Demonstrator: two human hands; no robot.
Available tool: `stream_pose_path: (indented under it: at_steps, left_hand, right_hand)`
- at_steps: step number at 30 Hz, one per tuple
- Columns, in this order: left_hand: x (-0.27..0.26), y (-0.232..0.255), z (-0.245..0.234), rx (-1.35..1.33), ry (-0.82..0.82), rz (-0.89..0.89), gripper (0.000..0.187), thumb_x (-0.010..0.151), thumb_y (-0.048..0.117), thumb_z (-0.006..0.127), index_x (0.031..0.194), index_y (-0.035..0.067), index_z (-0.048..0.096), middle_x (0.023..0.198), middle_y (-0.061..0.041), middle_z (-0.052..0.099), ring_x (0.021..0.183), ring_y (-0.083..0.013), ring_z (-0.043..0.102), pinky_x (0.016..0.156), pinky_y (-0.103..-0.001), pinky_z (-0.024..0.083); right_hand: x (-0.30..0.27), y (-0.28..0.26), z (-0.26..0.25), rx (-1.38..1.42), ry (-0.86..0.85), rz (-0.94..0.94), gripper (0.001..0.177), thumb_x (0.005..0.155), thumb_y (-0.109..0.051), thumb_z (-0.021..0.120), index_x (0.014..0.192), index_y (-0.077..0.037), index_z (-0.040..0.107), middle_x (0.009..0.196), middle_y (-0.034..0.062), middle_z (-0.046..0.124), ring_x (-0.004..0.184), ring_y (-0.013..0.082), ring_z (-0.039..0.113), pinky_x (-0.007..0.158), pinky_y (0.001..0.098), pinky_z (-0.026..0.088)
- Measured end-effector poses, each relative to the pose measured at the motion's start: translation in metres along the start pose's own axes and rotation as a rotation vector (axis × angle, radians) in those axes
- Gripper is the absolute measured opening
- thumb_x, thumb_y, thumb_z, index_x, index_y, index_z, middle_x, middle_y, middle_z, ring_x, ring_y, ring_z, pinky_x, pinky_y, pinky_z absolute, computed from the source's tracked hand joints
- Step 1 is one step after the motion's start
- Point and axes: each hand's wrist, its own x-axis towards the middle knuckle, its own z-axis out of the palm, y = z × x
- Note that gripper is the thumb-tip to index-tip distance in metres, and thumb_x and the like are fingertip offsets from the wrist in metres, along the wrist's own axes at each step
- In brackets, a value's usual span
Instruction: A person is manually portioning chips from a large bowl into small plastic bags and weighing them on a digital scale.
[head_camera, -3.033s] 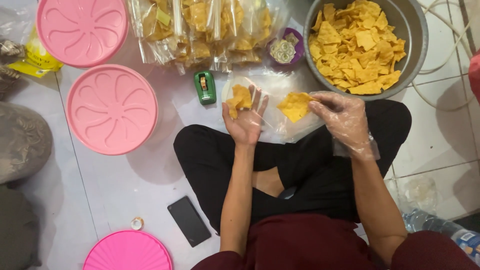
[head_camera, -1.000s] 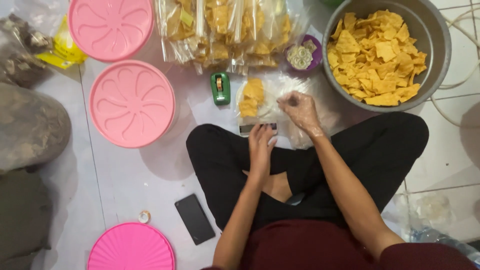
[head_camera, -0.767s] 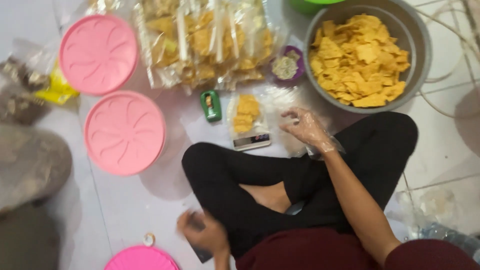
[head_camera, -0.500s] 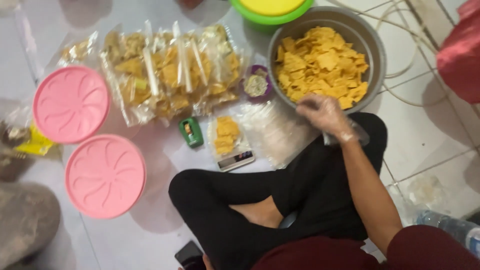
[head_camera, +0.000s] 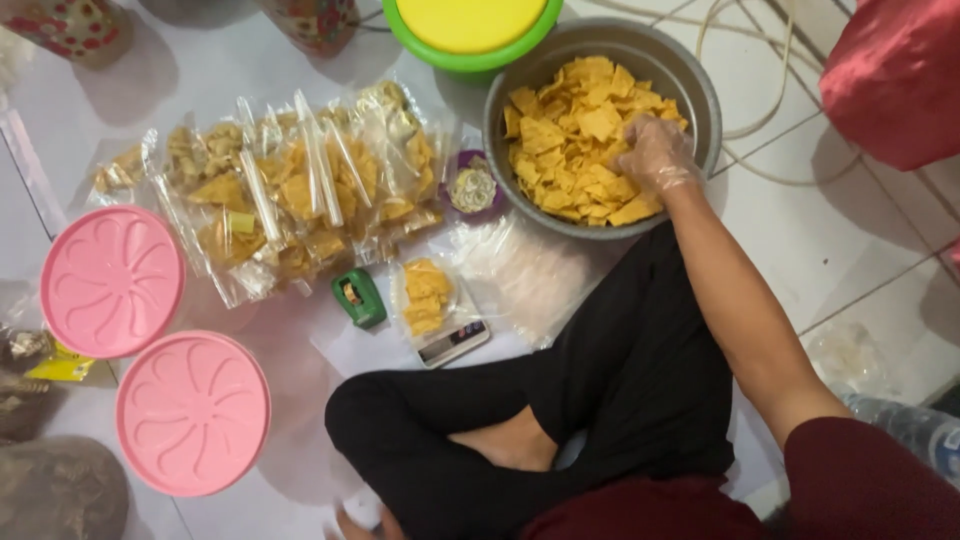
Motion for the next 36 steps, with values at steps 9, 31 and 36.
stream_pose_path:
  at_steps: [9, 31, 36]
  left_hand:
    - [0.212, 0.353, 0.064, -0.361, -0.222, 0.456, 0.045, 0.081, 0.006, 0.076, 0.124, 0.001, 0.067, 0.117, -0.029, 0.062, 0.112, -0.0490, 0.061, 0.100, -0.054, 0.047]
    - [0.214, 0.292, 0.086, -0.435, -0.287, -0.096, 0.019, 0.095, 0.016, 0.066, 0.112, 0.010, 0.072, 0.098, -0.009, 0.069, 0.076, -0.0247, 0.070, 0.069, -0.035, 0.058]
    - [0.215, 0.290, 0.091, -0.472, -0.274, -0.110, 0.019, 0.095, 0.019, 0.067, 0.111, 0.010, 0.072, 0.095, -0.009, 0.068, 0.075, -0.0245, 0.069, 0.068, -0.035, 0.057]
  right_hand:
    - [-0.013, 0.030, 0.020, -0.002, 0.184, -0.499, 0.023, 0.083, -0.022, 0.079, 0.106, -0.022, 0.080, 0.100, 0.0085, 0.076, 0.104, 0.0318, 0.071, 0.092, 0.0451, 0.056]
    - [-0.193, -0.132, 0.090, 0.448, -0.356, -0.400, 0.029, 0.081, -0.037, 0.085, 0.092, -0.011, 0.078, 0.085, 0.0104, 0.075, 0.085, 0.0286, 0.073, 0.076, 0.0416, 0.055]
    - [-0.219, -0.189, 0.017, 0.796, -0.527, -0.526, 0.014, 0.092, -0.015, 0.075, 0.100, -0.004, 0.071, 0.092, 0.0093, 0.072, 0.091, 0.0201, 0.066, 0.087, 0.0376, 0.053]
